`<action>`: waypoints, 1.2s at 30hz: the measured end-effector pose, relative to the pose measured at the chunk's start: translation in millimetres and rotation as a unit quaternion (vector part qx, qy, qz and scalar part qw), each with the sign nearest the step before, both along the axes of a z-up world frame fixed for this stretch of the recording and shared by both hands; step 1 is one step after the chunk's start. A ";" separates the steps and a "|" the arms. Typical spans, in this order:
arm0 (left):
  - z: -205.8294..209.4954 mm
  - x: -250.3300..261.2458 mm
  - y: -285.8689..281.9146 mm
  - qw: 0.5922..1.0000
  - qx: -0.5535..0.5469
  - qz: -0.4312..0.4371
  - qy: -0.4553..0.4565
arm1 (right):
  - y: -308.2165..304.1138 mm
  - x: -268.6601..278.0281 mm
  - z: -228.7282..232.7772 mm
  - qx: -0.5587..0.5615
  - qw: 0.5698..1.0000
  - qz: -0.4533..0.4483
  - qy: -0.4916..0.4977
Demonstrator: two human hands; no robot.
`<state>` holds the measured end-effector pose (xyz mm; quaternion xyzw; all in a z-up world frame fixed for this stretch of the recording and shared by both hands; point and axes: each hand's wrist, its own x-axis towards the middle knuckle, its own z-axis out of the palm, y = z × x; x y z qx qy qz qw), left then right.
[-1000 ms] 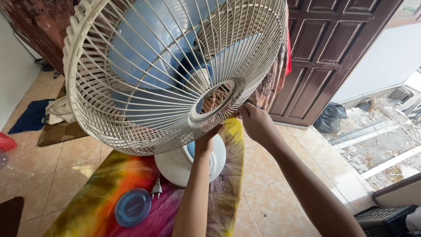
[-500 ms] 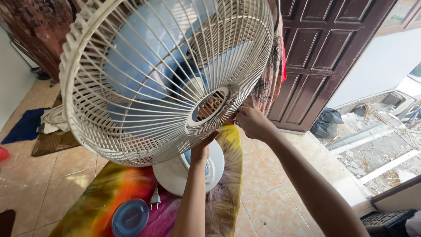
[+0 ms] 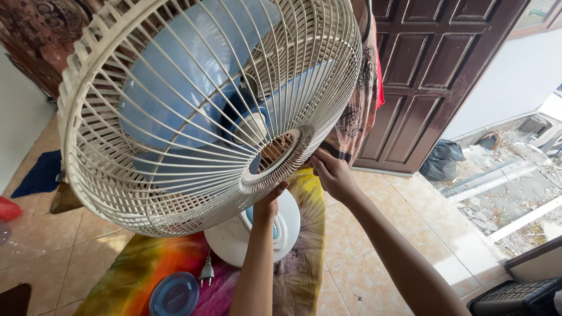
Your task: The person uses a screwdriver to loosen and remove screws from the front grille of a standing electric fan. They repeatedly rotate the fan head to access different screw locations and continue unscrewing throughout the clip.
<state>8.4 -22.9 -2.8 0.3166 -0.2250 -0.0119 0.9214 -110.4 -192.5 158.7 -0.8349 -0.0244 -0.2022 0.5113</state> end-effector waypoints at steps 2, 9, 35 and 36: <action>-1.3 2.8 -0.9 1.000 0.006 0.001 -0.018 | -1.6 2.7 -3.4 -0.034 0.998 0.008 -0.055; 18.7 -13.6 -4.0 0.998 0.038 0.018 -0.054 | 26.6 0.6 -24.0 -0.091 0.967 -0.103 -0.217; 73.2 -38.5 3.3 0.993 0.043 0.039 -0.105 | 4.9 -53.5 -14.3 0.038 0.984 -0.124 0.120; 77.9 -41.7 3.4 0.991 0.043 0.039 -0.117 | -2.0 -56.1 -16.5 0.056 0.989 -0.100 0.092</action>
